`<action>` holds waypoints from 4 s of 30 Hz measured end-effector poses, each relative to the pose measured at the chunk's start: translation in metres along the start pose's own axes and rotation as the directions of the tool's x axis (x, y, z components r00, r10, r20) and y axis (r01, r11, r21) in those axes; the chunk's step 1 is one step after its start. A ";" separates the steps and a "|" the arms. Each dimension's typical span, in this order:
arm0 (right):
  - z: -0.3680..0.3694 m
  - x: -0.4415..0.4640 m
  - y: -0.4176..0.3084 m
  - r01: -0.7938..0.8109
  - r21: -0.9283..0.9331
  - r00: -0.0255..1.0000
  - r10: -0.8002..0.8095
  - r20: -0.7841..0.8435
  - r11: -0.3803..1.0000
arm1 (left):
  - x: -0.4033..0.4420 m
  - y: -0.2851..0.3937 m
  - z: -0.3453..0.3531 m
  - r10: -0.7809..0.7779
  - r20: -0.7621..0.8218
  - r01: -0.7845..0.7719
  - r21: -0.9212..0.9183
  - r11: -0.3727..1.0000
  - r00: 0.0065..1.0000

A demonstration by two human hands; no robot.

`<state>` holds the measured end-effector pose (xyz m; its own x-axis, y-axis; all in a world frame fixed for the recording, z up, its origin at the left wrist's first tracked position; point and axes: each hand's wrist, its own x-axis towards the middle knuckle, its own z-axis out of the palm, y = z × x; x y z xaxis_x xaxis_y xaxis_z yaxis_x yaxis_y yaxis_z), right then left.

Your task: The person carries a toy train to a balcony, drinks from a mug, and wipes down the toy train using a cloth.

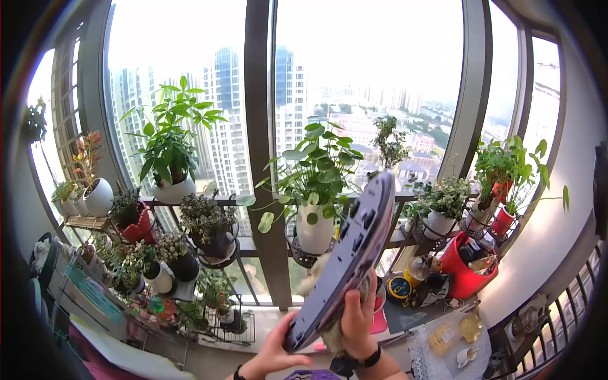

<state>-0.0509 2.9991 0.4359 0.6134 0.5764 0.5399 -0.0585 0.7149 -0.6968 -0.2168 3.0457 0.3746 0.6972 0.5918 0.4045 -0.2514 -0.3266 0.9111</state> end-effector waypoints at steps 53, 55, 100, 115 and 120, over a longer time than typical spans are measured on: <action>0.017 0.000 0.006 -0.074 -0.105 0.961 0.099 0.260 0.992 | -0.041 -0.050 0.023 -0.146 -0.207 0.131 -0.085 0.988 0.967; 0.014 -0.019 0.010 0.047 -0.198 0.943 0.023 0.333 0.979 | -0.010 -0.005 0.025 -0.180 -0.307 0.109 -0.234 0.966 0.934; -0.003 -0.036 0.015 0.026 -0.109 0.986 -0.007 0.166 0.994 | -0.014 -0.022 0.023 -0.150 -0.125 0.133 -0.139 0.981 0.981; -0.011 -0.030 -0.007 -0.398 0.236 0.876 0.291 0.384 0.887 | -0.031 -0.006 0.024 -0.387 0.091 0.353 -0.635 0.687 0.918; -0.010 0.014 -0.016 -0.405 0.222 0.892 0.329 0.311 0.887 | -0.022 -0.014 0.020 -0.180 0.464 0.474 -0.660 0.583 0.867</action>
<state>-0.0337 2.9918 0.4492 0.2829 0.8723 0.3988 -0.4754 0.4887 -0.7316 -0.2153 3.0227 0.3511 0.9614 0.2304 0.1504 -0.2594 0.5769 0.7745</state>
